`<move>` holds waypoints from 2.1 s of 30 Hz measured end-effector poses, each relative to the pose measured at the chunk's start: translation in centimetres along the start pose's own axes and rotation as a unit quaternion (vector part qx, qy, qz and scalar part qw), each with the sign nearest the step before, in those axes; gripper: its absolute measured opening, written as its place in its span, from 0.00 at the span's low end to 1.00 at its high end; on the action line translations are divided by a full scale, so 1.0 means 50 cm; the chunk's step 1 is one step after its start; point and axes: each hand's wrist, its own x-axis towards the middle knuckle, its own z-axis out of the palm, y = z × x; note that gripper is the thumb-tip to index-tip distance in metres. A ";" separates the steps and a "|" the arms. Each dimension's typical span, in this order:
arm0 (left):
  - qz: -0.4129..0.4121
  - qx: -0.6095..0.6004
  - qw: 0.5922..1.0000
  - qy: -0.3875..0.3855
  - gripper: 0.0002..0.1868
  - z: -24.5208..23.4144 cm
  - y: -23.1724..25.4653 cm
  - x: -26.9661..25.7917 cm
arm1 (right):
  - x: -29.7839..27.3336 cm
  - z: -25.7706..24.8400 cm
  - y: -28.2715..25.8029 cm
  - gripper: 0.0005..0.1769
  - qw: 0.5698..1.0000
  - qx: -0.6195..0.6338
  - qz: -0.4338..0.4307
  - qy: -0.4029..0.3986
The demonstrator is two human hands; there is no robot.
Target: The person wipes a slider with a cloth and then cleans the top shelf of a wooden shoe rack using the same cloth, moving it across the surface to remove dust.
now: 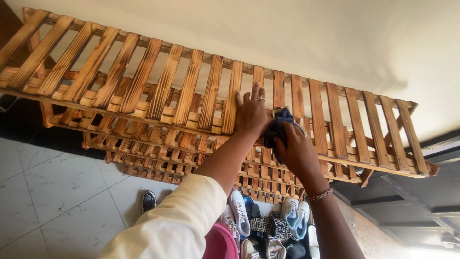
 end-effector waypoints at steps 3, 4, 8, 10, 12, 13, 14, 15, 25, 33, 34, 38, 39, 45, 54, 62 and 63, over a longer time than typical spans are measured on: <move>0.005 0.040 0.997 0.069 0.41 0.003 -0.004 0.000 | 0.009 -0.025 0.038 0.09 0.987 0.090 -0.034 0.125; 0.013 -0.001 0.997 0.077 0.42 0.005 -0.003 -0.002 | 0.017 -0.045 0.057 0.10 0.981 0.110 0.009 0.161; 0.021 -0.026 0.996 0.078 0.42 0.008 -0.007 -0.004 | 0.056 -0.135 0.131 0.15 0.944 0.238 0.125 0.194; 0.024 -0.007 0.997 0.075 0.42 0.011 -0.009 -0.004 | 0.063 -0.145 0.148 0.32 0.974 -0.046 0.104 0.196; 0.027 0.012 0.997 0.076 0.42 0.009 -0.009 0.002 | 0.066 -0.110 0.142 0.39 0.984 0.011 0.158 0.086; 0.022 0.009 0.998 0.066 0.42 0.009 -0.009 0.002 | 0.066 -0.078 0.131 0.39 0.989 -0.018 0.143 0.030; 0.018 0.006 0.998 0.057 0.42 0.007 -0.009 0.002 | 0.063 -0.050 0.125 0.40 0.990 -0.046 0.129 -0.026; 0.017 0.007 0.998 0.057 0.42 0.006 -0.010 0.002 | 0.050 -0.024 0.122 0.40 0.990 -0.045 0.128 -0.026; 0.017 0.016 0.999 0.046 0.44 0.010 -0.010 0.002 | 0.041 0.061 0.189 0.10 0.968 -0.040 0.035 0.246; 0.014 0.031 0.998 0.051 0.41 0.042 -0.015 0.029 | -0.005 0.114 -0.014 0.23 0.954 -0.069 -0.124 0.263; 0.015 0.045 0.998 0.039 0.40 0.045 -0.015 0.024 | -0.011 0.110 -0.015 0.23 0.954 -0.072 -0.122 0.264; 0.018 0.049 0.997 0.060 0.41 0.017 -0.012 0.014 | 0.000 0.143 0.028 0.26 0.950 -0.066 -0.113 0.283; 0.019 0.049 0.997 0.062 0.41 0.008 -0.010 0.008 | -0.001 0.157 0.050 0.29 0.946 -0.077 -0.119 0.290; 0.020 0.029 0.999 0.034 0.41 -0.007 -0.011 -0.001 | -0.060 0.186 0.165 0.18 0.902 -0.074 0.087 0.416; 0.020 0.028 0.999 0.018 0.41 0.005 -0.012 0.006 | -0.076 0.143 0.293 0.19 0.880 0.046 0.201 0.428; 0.026 0.046 0.998 0.027 0.41 0.000 -0.011 0.000 | -0.107 0.084 0.468 0.22 0.882 -0.112 0.345 0.301; 0.024 0.045 0.998 0.027 0.41 0.000 -0.010 -0.002 | -0.109 0.071 0.474 0.20 0.892 -0.082 0.328 0.301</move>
